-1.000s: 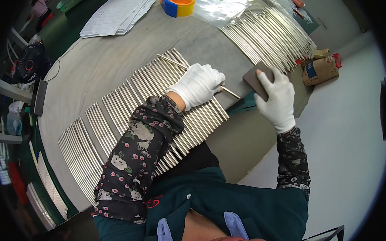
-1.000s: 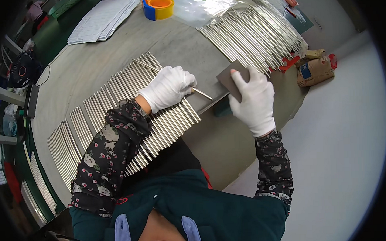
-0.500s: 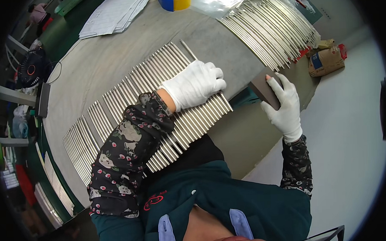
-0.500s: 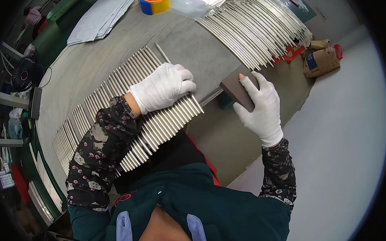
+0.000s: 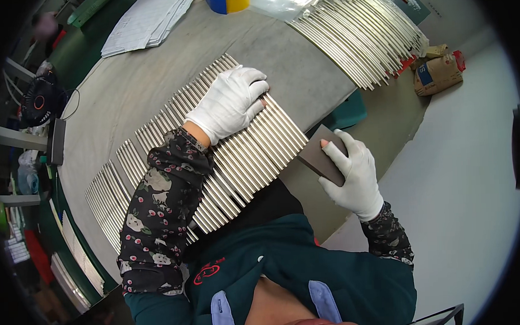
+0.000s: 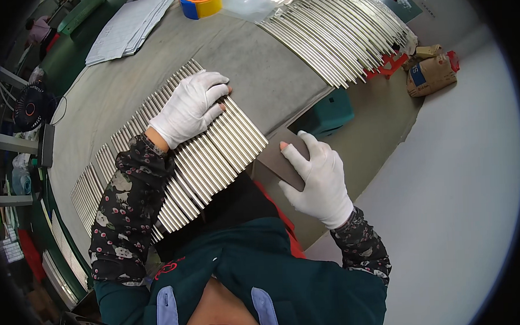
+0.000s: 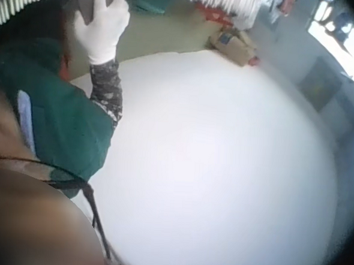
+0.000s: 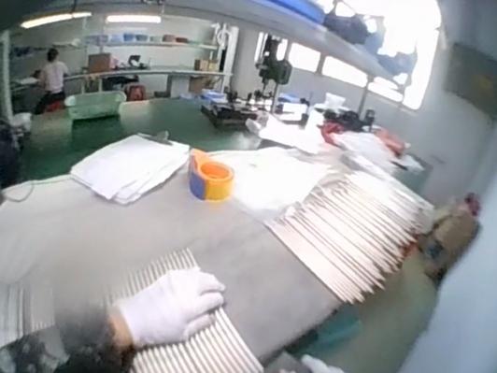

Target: Sanding several long thin rods using a hand-held sanding block at a workbench.

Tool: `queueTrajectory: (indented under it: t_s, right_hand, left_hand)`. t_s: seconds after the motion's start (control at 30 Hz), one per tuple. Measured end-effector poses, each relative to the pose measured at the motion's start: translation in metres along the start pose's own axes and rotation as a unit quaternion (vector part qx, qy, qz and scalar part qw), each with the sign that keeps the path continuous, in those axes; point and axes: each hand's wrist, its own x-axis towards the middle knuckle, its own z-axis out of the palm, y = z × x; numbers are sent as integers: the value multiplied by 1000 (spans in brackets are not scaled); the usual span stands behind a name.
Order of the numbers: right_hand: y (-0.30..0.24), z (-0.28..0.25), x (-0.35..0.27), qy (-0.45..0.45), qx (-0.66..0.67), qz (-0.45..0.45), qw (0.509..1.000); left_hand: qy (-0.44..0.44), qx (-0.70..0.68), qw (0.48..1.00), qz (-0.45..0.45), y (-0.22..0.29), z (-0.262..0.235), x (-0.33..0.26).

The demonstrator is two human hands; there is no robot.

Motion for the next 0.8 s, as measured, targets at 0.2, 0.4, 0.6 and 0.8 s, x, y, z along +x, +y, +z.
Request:
queueTrajectory:
  t_s: [0.2,0.4,0.6,0.8]
  right_hand:
    - [-6,-8,-2,30,-15,40,999]
    - [-18,-2,17,30,-42,-2,999]
    - [-38,-12,19,28,49,-63,996]
    - [22,-3,18,103,-165,108,975]
  left_hand:
    - [-25,-2,999,-25,0,1,4]
    - [-15,-4,1000,-19,-2,3,6]
    - [11,-3,1000,-15,-5,6,5]
    - [-15,5,999,-37,3,4,5]
